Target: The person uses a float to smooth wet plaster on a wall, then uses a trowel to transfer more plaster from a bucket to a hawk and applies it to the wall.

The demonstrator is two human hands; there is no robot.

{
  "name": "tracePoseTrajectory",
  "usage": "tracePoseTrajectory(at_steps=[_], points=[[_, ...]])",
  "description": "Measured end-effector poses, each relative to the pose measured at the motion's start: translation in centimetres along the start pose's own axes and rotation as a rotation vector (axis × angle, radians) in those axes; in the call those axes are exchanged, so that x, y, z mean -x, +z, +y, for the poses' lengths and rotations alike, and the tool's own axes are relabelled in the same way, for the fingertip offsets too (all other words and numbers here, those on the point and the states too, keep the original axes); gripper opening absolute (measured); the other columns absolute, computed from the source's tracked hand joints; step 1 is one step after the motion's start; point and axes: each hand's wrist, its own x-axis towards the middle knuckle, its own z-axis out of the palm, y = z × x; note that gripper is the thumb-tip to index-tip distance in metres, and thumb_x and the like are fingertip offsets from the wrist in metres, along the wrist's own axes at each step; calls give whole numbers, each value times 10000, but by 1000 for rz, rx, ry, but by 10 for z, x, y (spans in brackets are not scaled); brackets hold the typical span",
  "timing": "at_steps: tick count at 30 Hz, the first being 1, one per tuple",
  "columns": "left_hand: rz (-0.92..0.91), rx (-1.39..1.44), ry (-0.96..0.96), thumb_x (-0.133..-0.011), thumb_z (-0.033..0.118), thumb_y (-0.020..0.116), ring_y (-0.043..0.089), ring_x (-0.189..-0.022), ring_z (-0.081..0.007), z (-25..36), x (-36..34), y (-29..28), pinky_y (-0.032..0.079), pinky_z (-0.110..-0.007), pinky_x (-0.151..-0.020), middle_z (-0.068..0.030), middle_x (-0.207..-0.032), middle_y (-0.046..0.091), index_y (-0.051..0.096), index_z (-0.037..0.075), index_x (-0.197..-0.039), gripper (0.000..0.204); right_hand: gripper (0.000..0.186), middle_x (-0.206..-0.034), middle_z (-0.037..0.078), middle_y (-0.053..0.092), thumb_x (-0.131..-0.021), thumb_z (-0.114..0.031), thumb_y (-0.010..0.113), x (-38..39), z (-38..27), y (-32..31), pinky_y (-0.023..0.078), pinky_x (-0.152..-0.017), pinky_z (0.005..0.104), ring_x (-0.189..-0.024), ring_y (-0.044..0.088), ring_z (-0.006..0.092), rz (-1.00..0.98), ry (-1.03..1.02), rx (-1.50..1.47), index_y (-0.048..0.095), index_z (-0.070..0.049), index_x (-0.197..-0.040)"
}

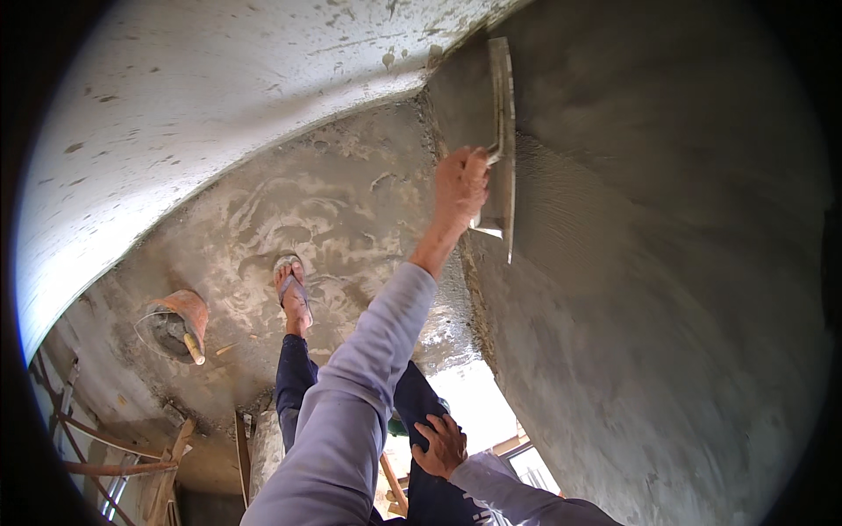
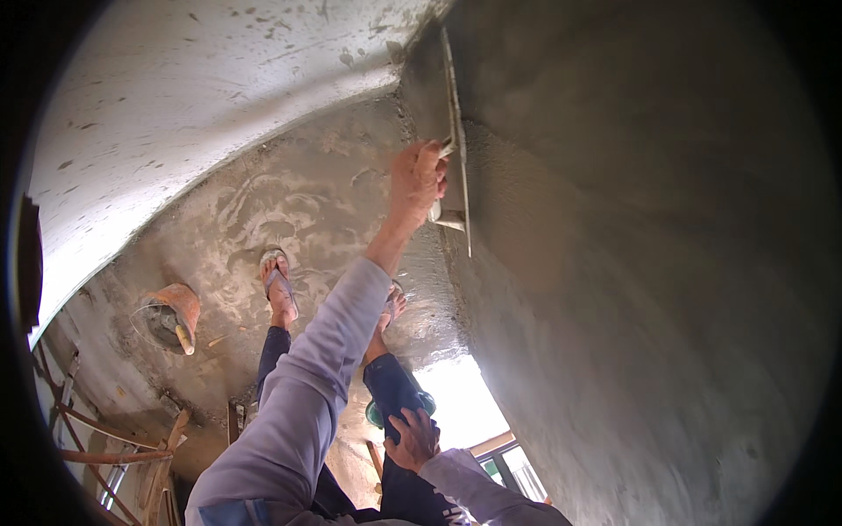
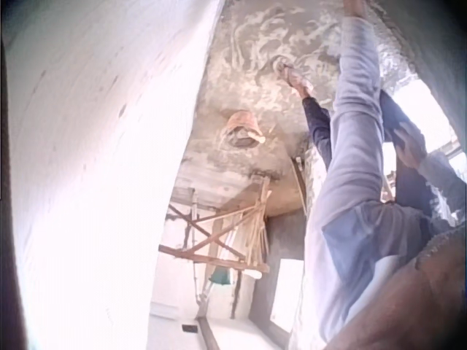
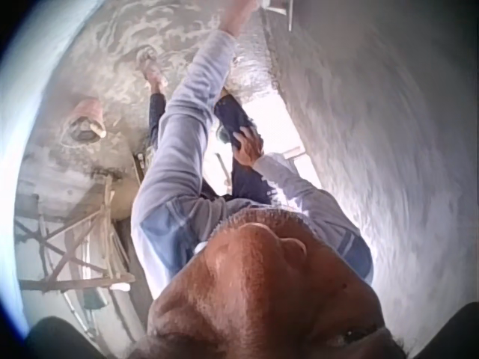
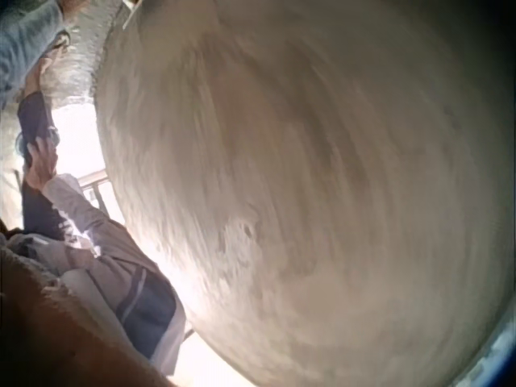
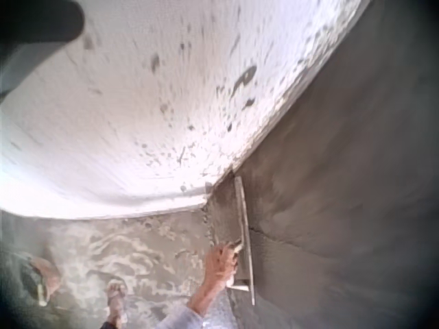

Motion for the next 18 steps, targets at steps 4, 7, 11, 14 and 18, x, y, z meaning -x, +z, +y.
tracePoseTrajectory(at_steps=[4,7,11,14,18], points=[[-14,-180,196,-923,584,619,483,-473,-84,36,43,39,379,-265,-416,-6,-605,512,590,22,-789,579,552,-1468,126,467,-785,-374,675,3,-9,-1,316,-1078,662,-1391,344,416,-29,8,34,636,-178,-1299],[-90,-348,288,-971,482,564,544,-554,-89,86,106,78,429,-311,-495,-27,-650,554,613,24,-812,488,557,-1438,123,483,-767,-362,674,2,-16,-1,352,-1058,652,-1363,368,404,-9,-16,41,638,-172,-1289],[-374,-214,307,-978,313,555,583,-634,-113,107,183,96,454,-313,-570,-43,-707,608,669,36,-897,310,563,-1392,118,503,-743,-348,671,9,-3,28,413,-1007,628,-1316,403,374,165,-67,-33,646,-164,-1275],[-251,-253,155,-1024,340,504,557,-542,-153,44,192,39,448,-330,-511,-73,-721,629,680,42,-991,348,562,-1430,129,481,-747,-359,669,5,-16,13,370,-1038,654,-1336,385,383,4,37,-16,651,-154,-1271],[170,101,-337,-986,256,473,564,-541,-109,-83,135,-67,415,-265,-473,-5,-653,590,654,65,-862,291,559,-1465,140,463,-776,-375,670,10,-20,11,321,-1080,659,-1394,334,414,-49,50,-12,644,-161,-1292]])
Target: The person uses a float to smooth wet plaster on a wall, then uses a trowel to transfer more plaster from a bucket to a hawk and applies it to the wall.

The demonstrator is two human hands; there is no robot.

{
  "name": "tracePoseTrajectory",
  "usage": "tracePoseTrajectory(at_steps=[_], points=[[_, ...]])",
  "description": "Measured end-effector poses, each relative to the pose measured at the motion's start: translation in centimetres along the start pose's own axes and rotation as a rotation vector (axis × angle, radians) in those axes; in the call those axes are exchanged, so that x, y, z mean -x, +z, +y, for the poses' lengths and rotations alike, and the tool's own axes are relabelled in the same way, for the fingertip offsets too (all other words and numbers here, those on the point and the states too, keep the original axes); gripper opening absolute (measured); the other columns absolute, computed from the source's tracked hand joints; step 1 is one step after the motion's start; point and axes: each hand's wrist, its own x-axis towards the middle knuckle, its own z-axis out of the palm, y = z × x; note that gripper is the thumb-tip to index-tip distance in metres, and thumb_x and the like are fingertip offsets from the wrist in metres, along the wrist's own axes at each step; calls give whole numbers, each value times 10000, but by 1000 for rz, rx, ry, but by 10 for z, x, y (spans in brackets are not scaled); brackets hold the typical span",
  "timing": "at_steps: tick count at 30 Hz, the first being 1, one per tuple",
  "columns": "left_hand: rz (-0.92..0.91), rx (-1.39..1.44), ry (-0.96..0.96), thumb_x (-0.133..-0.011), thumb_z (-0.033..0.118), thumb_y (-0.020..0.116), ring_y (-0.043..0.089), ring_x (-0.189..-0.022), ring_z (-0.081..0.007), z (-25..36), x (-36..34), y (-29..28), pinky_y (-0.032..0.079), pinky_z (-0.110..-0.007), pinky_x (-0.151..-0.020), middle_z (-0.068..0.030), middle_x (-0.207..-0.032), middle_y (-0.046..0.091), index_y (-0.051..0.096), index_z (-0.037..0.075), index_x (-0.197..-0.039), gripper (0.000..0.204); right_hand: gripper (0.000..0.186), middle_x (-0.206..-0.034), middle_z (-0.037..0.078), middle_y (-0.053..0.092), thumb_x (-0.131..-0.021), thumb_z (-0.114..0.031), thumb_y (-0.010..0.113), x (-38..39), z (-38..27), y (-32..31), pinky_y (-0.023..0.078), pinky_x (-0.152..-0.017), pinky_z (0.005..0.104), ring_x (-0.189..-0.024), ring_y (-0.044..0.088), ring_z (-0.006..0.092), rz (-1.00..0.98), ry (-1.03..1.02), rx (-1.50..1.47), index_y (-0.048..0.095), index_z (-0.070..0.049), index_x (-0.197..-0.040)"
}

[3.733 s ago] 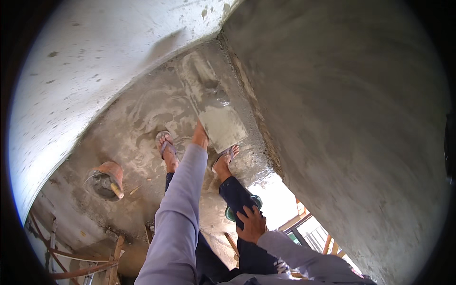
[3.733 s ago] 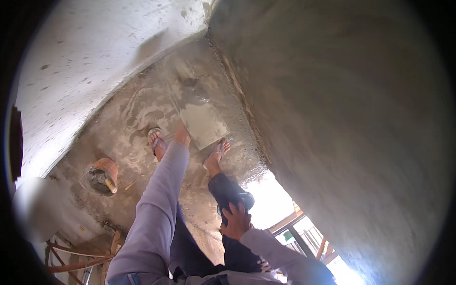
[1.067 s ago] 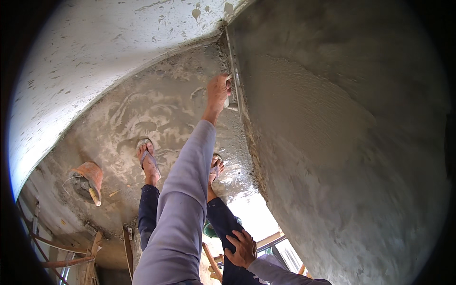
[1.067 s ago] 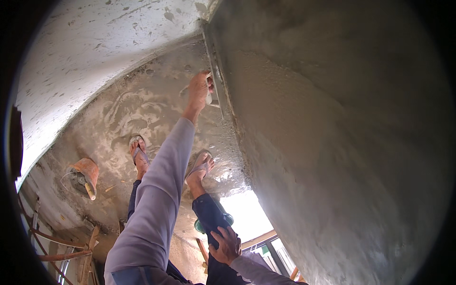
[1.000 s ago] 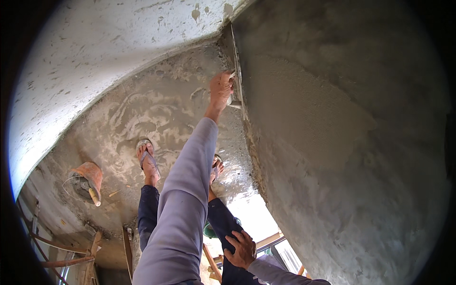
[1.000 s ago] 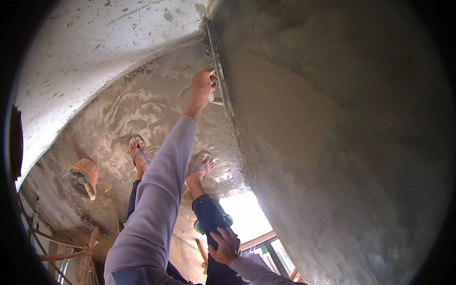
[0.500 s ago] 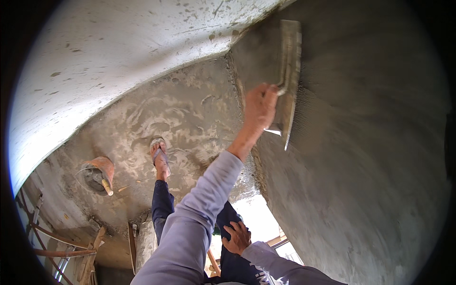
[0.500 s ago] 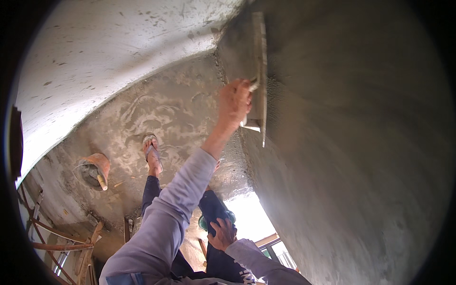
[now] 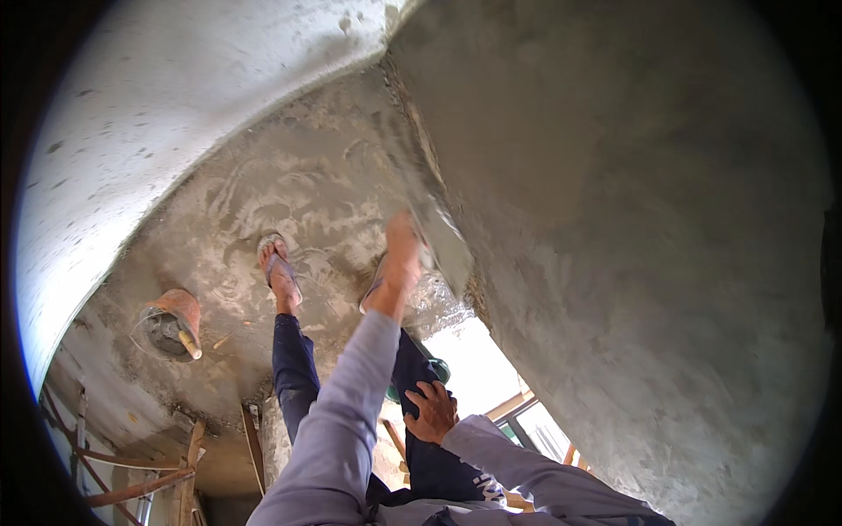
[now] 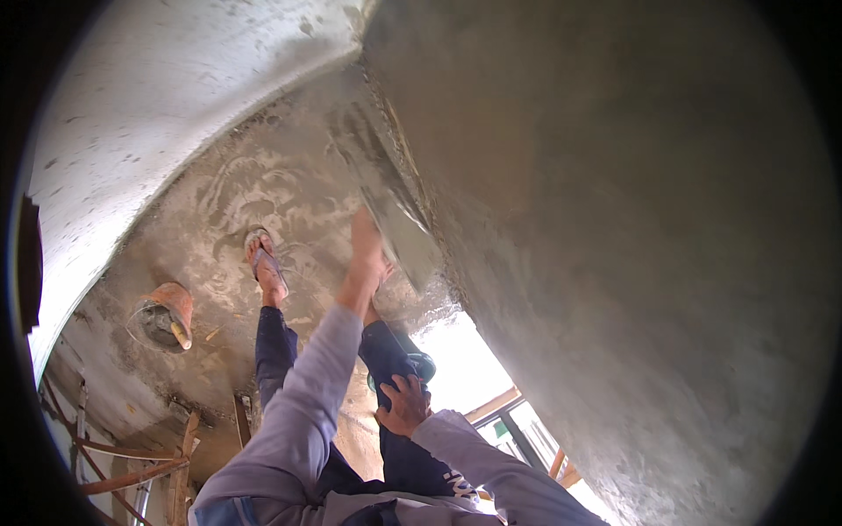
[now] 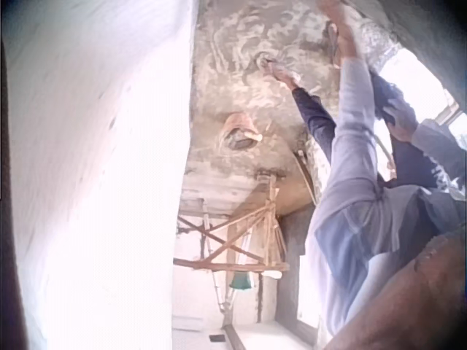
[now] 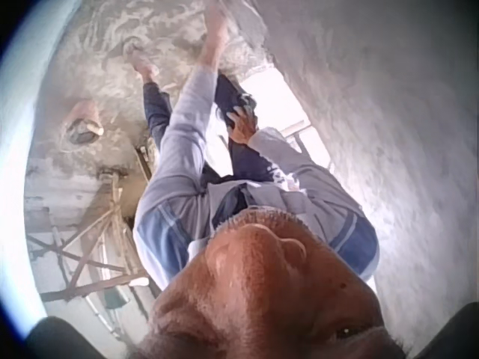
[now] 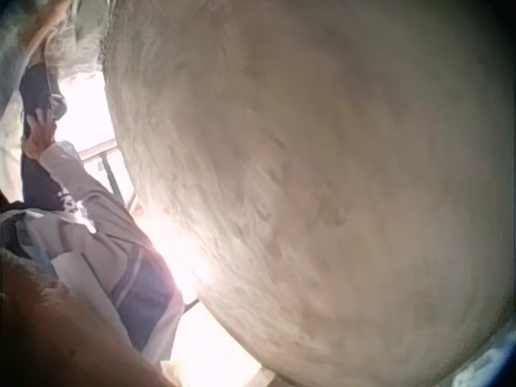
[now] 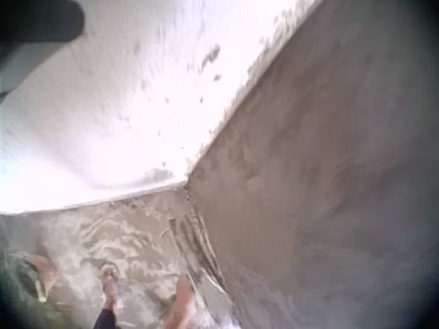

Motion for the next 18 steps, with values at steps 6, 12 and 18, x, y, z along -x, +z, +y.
tracePoseTrajectory(at_steps=[6,12,18], points=[[89,46,-73,-966,353,508,518,-572,-106,-86,-106,-52,408,-297,-507,-6,-715,579,650,74,-976,314,562,-1480,135,453,-787,-372,671,3,1,2,336,-1083,635,-1393,344,418,-32,9,-20,637,-178,-1313],[-104,145,-43,-959,308,515,483,-530,-109,-90,-113,-14,387,-263,-485,7,-688,544,641,63,-953,275,567,-1475,134,458,-783,-366,680,4,13,8,341,-1082,626,-1388,351,416,45,-13,-67,635,-174,-1315],[48,67,-73,-956,270,565,430,-488,-68,-58,-45,47,357,-248,-410,23,-662,511,614,46,-894,238,582,-1479,128,446,-777,-367,685,4,9,4,332,-1083,624,-1396,334,392,22,-12,-15,631,-159,-1318]])
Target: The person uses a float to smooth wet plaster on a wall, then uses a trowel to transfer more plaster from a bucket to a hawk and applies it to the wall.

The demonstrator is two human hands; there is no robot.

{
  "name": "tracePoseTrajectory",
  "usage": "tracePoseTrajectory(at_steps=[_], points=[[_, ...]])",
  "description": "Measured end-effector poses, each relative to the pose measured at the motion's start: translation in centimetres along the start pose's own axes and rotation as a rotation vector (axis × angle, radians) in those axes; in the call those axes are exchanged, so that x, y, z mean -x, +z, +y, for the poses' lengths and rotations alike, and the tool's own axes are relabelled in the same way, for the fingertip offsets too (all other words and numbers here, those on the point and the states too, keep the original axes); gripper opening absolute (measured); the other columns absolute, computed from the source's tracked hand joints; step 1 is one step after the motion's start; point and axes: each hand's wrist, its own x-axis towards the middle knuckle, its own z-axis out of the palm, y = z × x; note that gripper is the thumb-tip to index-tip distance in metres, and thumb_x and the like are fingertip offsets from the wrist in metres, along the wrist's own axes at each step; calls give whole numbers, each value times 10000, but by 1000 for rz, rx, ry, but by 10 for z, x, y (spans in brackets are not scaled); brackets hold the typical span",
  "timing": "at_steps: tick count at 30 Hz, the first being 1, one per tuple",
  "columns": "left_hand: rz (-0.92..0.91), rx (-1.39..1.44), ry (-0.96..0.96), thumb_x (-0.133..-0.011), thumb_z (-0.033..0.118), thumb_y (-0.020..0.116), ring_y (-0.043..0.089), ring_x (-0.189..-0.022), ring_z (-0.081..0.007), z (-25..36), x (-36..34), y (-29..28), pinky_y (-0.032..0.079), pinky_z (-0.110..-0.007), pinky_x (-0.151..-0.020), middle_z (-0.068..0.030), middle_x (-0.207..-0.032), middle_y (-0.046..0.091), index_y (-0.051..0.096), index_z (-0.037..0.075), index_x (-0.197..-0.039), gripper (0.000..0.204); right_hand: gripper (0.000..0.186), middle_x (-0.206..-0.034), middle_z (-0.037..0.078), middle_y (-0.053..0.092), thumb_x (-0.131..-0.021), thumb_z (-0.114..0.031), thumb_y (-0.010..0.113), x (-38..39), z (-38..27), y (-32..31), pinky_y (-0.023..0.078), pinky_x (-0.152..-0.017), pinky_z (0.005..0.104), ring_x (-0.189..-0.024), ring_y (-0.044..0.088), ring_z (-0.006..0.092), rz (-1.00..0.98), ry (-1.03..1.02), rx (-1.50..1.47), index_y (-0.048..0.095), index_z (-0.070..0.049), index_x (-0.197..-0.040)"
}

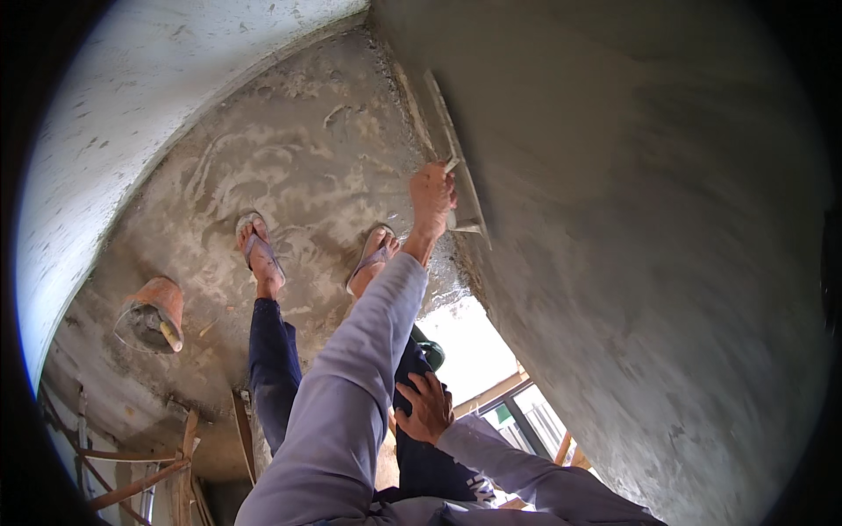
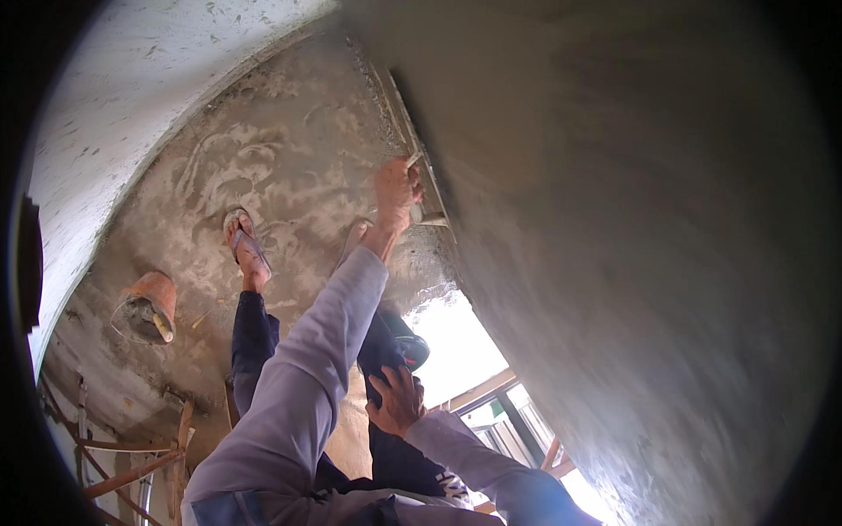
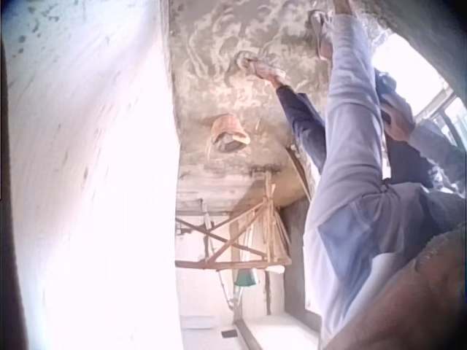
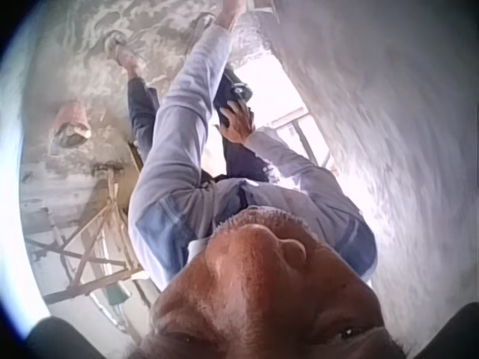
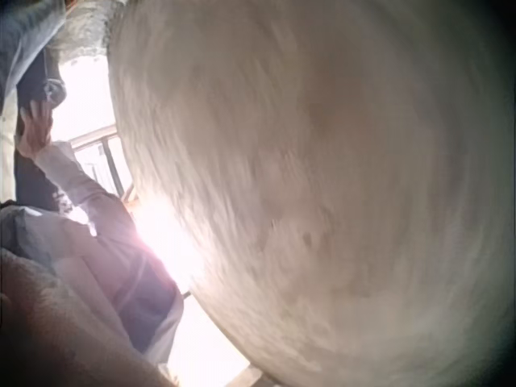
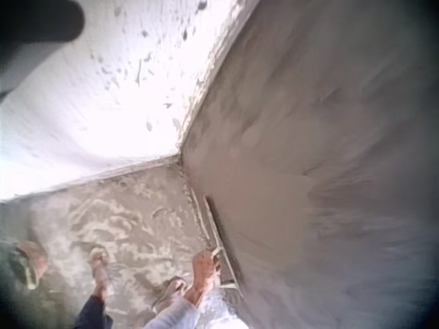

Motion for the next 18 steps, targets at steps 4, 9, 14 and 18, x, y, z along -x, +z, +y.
tracePoseTrajectory(at_steps=[4,9,14,18], points=[[-47,-16,23,-955,333,595,436,-481,-64,17,63,27,363,-241,-410,21,-647,501,596,60,-869,287,591,-1483,122,440,-775,-395,674,-1,-2,2,338,-1069,637,-1401,323,387,-38,14,35,630,-173,-1321],[-126,-171,201,-1004,254,562,448,-465,-50,42,140,75,365,-220,-399,17,-623,492,612,33,-900,249,574,-1482,110,442,-796,-436,656,-8,15,37,345,-1072,624,-1399,330,376,265,-204,-134,624,-183,-1311],[-404,-520,612,-971,308,606,613,-676,-162,65,246,100,469,-342,-549,-118,-731,616,644,-6,-936,318,579,-1488,111,444,-841,-478,621,-6,10,23,351,-1101,568,-1399,340,368,33,-71,60,601,-178,-1335],[-689,-354,259,-981,271,596,688,-829,-190,100,301,98,534,-344,-743,-129,-860,684,657,3,-1004,276,586,-1493,112,446,-876,-511,594,2,1,10,356,-1124,523,-1398,348,361,-45,-7,223,583,-173,-1355]])
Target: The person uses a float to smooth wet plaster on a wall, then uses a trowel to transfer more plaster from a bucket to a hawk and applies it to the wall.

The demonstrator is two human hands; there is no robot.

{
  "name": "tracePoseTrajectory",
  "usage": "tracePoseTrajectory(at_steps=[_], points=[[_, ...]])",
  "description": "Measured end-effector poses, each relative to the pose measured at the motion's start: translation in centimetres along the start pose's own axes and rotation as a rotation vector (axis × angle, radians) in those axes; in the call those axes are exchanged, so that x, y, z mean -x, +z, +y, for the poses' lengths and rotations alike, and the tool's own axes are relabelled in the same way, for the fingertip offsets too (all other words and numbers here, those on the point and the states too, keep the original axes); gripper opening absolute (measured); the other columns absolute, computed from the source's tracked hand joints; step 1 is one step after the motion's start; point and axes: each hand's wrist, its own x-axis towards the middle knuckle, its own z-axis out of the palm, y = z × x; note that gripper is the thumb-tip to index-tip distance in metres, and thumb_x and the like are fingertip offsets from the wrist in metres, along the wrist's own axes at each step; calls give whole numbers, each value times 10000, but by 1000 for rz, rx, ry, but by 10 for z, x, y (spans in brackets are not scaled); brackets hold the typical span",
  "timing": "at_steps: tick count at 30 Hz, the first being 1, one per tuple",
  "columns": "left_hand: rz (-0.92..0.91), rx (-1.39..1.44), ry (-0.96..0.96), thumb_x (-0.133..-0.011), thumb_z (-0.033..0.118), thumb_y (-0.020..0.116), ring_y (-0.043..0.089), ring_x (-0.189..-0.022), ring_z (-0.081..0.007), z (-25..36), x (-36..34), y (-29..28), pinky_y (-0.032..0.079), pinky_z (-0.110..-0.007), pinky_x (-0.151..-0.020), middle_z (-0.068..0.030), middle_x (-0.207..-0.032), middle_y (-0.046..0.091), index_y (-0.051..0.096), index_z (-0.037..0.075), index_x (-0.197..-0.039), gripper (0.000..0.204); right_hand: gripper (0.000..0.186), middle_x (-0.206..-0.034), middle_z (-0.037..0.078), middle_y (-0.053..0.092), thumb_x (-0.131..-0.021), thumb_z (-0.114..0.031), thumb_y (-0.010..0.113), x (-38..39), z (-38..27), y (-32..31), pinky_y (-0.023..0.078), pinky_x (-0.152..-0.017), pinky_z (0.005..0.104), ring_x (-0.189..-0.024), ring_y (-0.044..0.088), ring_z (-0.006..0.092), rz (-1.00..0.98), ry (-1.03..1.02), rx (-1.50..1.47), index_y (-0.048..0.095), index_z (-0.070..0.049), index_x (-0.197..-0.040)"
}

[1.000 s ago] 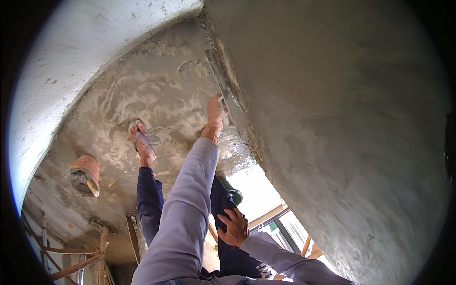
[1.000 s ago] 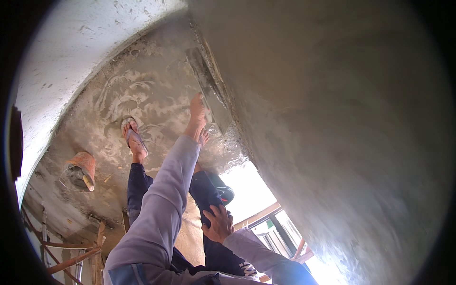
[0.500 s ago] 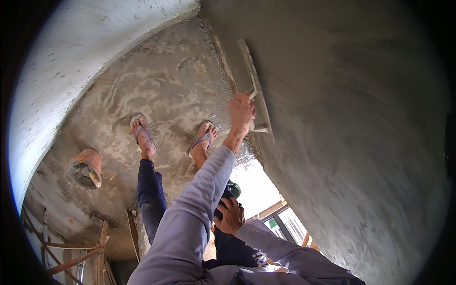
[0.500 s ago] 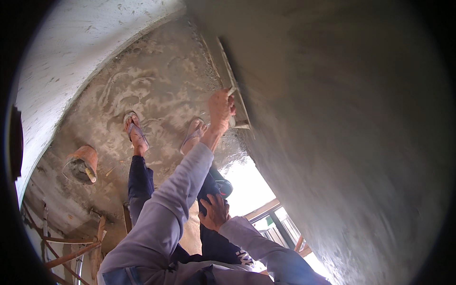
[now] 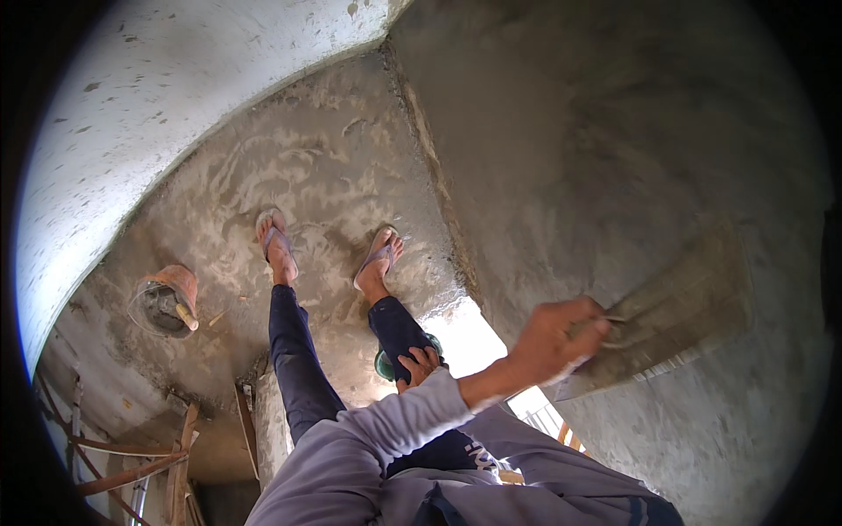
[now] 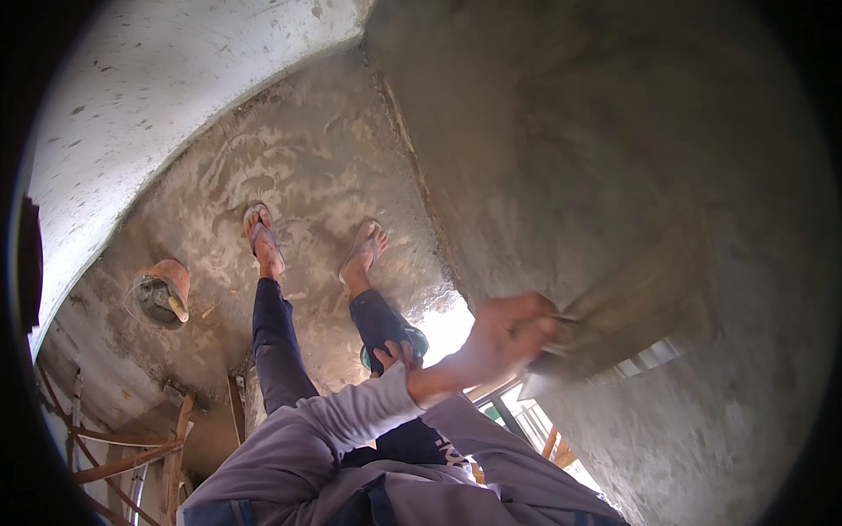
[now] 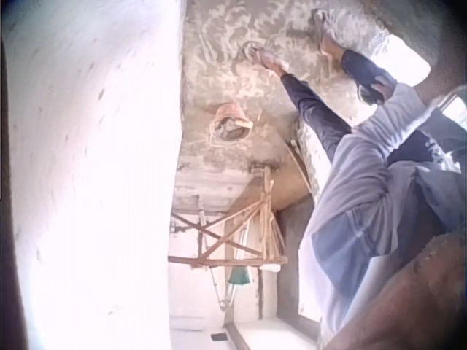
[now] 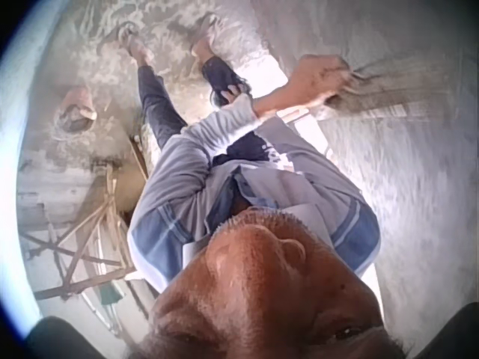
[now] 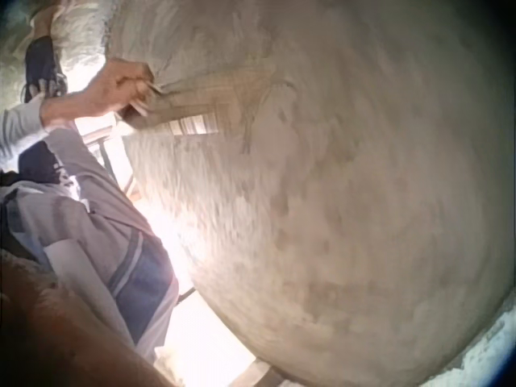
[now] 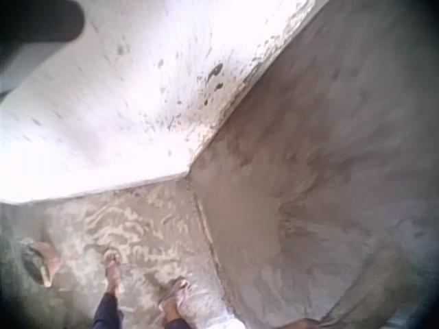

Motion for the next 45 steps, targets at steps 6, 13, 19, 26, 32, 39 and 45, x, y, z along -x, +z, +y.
tracePoseTrajectory(at_steps=[6,13,19,26,32,39,45], points=[[766,280,-374,-1032,243,486,535,-529,-86,-158,-59,-167,447,-254,-448,-43,-709,622,633,-3,-1228,347,547,-1441,129,477,-776,-361,670,3,-12,-19,324,-1089,636,-1383,352,408,49,26,-169,642,-162,-1284],[700,411,-327,-992,280,476,447,-481,-100,-275,-131,-267,326,-273,-414,-1,-628,516,573,91,-819,274,555,-1492,107,440,-797,-334,661,1,-1,-16,361,-1053,639,-1417,319,395,15,41,-203,626,-186,-1331],[591,489,-368,-960,270,518,423,-447,-91,-273,-137,-246,324,-265,-394,16,-610,495,588,88,-848,225,551,-1471,112,466,-790,-355,681,-1,5,-13,353,-1063,626,-1399,343,405,51,6,-237,640,-179,-1310],[428,338,-318,-989,365,555,449,-443,-92,-201,-96,-167,344,-238,-382,24,-629,521,634,35,-1004,340,589,-1471,114,467,-774,-375,685,-2,1,-17,340,-1080,633,-1406,342,383,8,7,-194,624,-175,-1325],[455,-33,-37,-973,347,581,566,-506,-98,-119,-98,-197,428,-251,-429,-35,-690,630,691,34,-932,335,553,-1446,98,486,-768,-359,664,-3,4,-21,357,-1043,651,-1383,355,379,71,-3,-197,644,-183,-1293],[526,-720,366,-972,384,624,549,-633,-115,5,-210,-308,418,-296,-549,-48,-740,637,700,26,-924,370,590,-1499,104,452,-770,-379,663,-5,-5,-29,304,-1093,666,-1415,322,389,-29,41,-212,630,-191,-1328],[496,-657,766,-979,332,649,535,-562,-140,29,-262,-270,407,-290,-523,-35,-628,600,680,36,-833,331,582,-1487,101,461,-771,-396,659,-3,-8,-25,319,-1077,659,-1407,335,377,-26,39,-229,641,-194,-1316]])
